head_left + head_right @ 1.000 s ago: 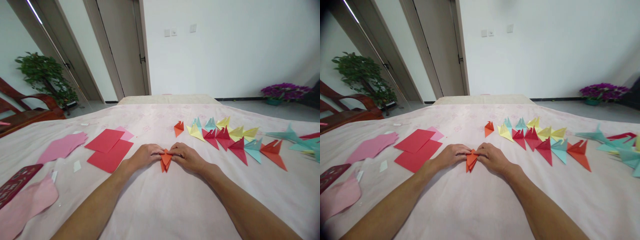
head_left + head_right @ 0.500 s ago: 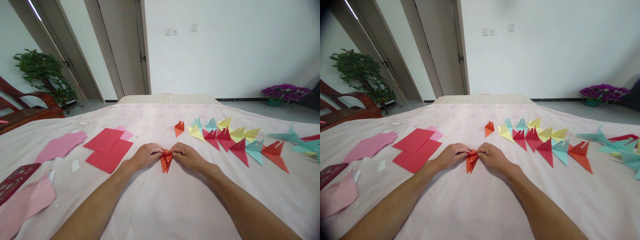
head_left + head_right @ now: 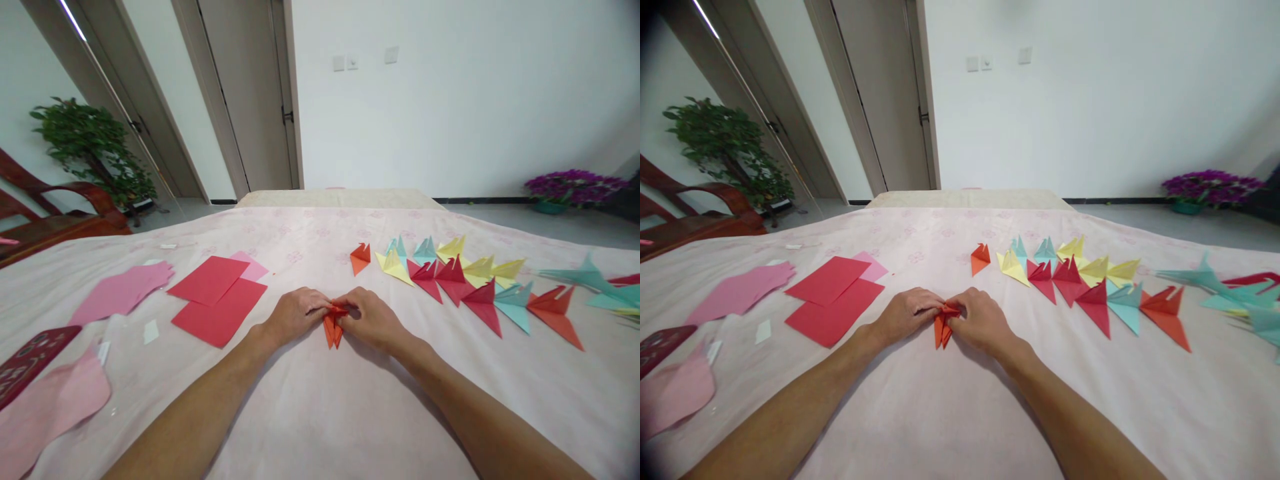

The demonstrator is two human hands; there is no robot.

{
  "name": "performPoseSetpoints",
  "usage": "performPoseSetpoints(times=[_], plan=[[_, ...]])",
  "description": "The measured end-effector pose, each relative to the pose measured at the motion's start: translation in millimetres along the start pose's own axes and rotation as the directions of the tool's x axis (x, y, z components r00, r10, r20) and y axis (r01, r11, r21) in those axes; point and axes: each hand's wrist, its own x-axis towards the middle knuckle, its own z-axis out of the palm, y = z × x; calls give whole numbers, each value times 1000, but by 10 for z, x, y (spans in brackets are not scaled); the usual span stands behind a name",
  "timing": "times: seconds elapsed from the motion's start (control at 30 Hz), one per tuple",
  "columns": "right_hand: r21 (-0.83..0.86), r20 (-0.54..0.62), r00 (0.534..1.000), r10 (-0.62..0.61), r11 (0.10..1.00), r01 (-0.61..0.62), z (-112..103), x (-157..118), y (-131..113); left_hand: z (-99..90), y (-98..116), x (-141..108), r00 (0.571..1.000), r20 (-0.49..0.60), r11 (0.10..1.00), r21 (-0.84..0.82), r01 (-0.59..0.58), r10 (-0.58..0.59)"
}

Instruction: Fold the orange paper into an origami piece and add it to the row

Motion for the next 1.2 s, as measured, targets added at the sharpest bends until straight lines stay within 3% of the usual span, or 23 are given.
performPoseSetpoints(times=[0.23,0.47,0.67,0.97,1.2], plan=[[-99,-28,999,37,994,-40,18,-30,-21,-1,41,33,993,-9,993,-13,115,-115],[-48,-25,998,58,997,-59,8,3,18,63,142,65,970,-70,970,62,236,-231],[-45,-90,991,99,994,-104,33,28,41,93,226,78,941,-131,934,141,329,-312],[-164,-158,978,137,973,-163,33,2,-33,110,282,62,914,-167,873,274,403,-369],[-94,-226,952,207,968,-233,71,2,-14,138,291,70,883,-226,831,304,466,-412]])
